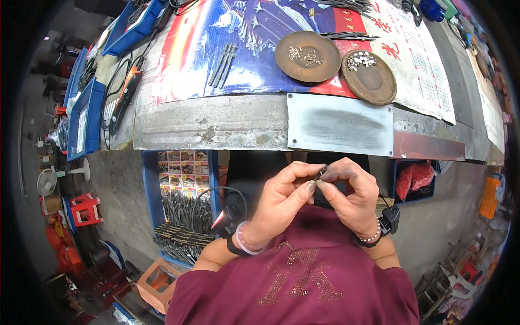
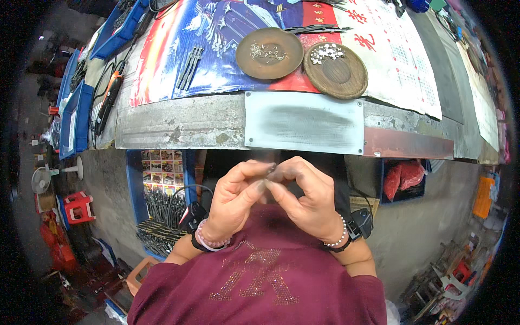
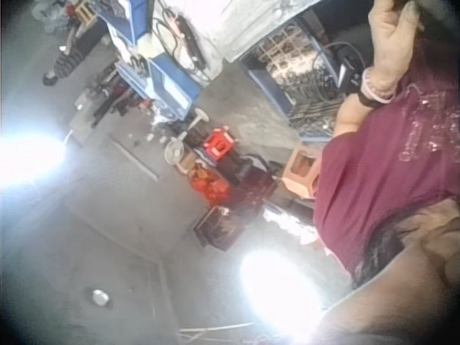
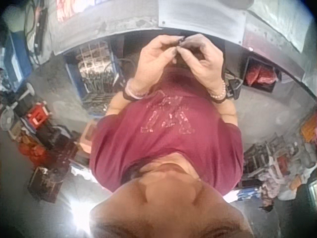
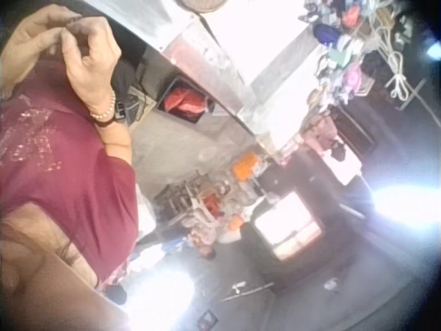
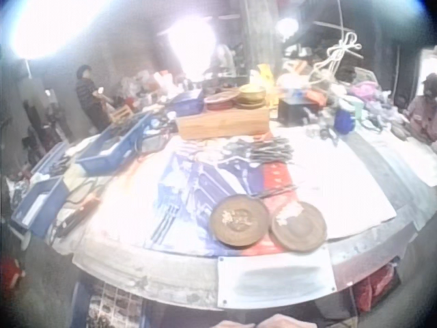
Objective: The person repeatedly picks small metal rods and white disc-shaped components from two wooden dishes on the table, then joins them by hand. They occasionally use a small tool to adjust the joined pieces and place the finished assemblies back into one of the dishes. The process is repeated continuously throughout the clip.
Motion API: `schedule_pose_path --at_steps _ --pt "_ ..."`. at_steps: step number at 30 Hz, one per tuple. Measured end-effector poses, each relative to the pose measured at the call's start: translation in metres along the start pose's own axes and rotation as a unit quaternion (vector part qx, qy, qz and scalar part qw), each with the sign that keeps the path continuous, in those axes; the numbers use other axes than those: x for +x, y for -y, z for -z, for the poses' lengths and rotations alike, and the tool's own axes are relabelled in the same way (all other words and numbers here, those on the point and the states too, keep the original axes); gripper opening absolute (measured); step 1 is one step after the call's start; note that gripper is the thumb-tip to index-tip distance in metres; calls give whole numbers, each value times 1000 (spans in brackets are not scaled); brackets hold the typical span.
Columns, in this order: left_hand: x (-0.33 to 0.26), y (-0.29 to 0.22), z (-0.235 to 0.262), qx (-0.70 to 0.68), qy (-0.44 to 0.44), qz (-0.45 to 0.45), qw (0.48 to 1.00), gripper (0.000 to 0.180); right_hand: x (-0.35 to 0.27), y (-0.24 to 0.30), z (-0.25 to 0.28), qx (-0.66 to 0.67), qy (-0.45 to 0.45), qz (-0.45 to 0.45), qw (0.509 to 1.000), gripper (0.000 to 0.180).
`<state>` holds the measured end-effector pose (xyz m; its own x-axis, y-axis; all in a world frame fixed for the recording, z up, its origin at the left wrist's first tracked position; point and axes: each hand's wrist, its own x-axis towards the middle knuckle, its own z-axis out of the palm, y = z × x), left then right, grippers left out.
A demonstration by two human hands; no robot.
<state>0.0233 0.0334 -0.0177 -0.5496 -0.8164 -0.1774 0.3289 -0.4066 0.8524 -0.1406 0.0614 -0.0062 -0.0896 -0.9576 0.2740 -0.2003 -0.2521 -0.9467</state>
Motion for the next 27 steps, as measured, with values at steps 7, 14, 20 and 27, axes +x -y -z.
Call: schedule_pose_path --at_steps 7,14,20,27 --pt "0 0 0 5 33 -45 998 29 2 -1 1 8 10 22 1000 15" --pt "0 -3 -5 -9 110 -81 991 31 3 -7 8 428 53 -160 888 18" --pt "2 -8 -18 106 3 -197 975 32 6 5 -12 251 -64 -67 964 14" --pt "5 -11 -19 223 -18 -313 923 36 11 11 -14 68 -90 73 991 15"
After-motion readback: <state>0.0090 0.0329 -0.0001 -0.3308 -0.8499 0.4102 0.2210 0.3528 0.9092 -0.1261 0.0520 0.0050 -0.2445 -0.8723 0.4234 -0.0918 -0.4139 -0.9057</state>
